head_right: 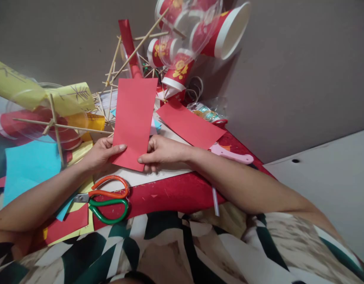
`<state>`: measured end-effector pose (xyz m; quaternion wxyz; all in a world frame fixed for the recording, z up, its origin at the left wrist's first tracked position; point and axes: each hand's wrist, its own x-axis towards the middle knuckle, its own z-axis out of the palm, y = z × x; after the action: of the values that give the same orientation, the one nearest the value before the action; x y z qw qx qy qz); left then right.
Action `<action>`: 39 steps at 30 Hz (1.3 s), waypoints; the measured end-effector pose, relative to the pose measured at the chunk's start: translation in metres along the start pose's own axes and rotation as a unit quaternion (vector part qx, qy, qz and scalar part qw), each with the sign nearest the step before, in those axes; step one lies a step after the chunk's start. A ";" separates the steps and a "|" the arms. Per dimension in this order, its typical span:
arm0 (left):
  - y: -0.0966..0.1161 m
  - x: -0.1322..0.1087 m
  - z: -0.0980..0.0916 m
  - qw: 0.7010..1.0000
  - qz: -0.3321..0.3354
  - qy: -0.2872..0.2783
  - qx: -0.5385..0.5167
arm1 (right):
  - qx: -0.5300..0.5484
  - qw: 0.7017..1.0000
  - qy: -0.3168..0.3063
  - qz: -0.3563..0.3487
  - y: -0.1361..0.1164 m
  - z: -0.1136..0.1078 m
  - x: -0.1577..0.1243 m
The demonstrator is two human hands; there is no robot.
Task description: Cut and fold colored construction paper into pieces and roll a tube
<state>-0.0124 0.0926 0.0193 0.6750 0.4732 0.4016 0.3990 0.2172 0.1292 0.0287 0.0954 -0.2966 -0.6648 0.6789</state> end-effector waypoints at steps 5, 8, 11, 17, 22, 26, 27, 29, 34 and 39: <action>0.007 -0.004 0.000 1.000 0.002 -0.007 -0.006 | -0.022 1.000 -0.001 -0.008 -0.001 0.000 0.002; 0.009 -0.006 0.002 1.000 -0.014 -0.006 -0.017 | -0.038 0.999 -0.033 0.002 0.001 0.002 0.002; 0.008 -0.008 0.004 0.999 -0.021 0.016 -0.023 | -0.046 0.997 -0.065 0.011 0.004 0.004 0.002; 0.008 -0.012 0.009 0.995 0.032 0.090 -0.020 | -0.059 0.997 -0.052 0.005 -0.001 0.011 -0.003; 0.008 -0.013 0.008 0.987 0.071 0.143 -0.033 | -0.074 0.994 -0.079 0.006 -0.005 0.016 -0.006; 0.008 -0.012 0.002 0.983 0.083 0.159 -0.046 | -0.074 0.993 -0.091 0.000 -0.004 0.010 -0.005; 0.009 -0.012 0.001 0.983 0.076 0.159 -0.045 | -0.061 0.995 -0.074 -0.003 -0.005 0.007 -0.004; 0.011 -0.013 0.001 0.987 0.047 0.149 -0.035 | -0.015 1.000 0.006 -0.023 -0.006 0.000 -0.001; 0.014 -0.018 0.005 0.994 -0.038 0.098 -0.003 | 0.140 0.954 0.226 -0.140 -0.008 -0.012 0.006; 0.013 -0.020 0.007 0.992 -0.121 0.042 0.003 | 0.139 0.934 0.277 -0.177 -0.005 -0.013 0.007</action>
<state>-0.0154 0.0753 0.0362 0.6995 0.4060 0.4850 0.3325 0.2170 0.1445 0.0323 0.4340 -0.3343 -0.5530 0.6277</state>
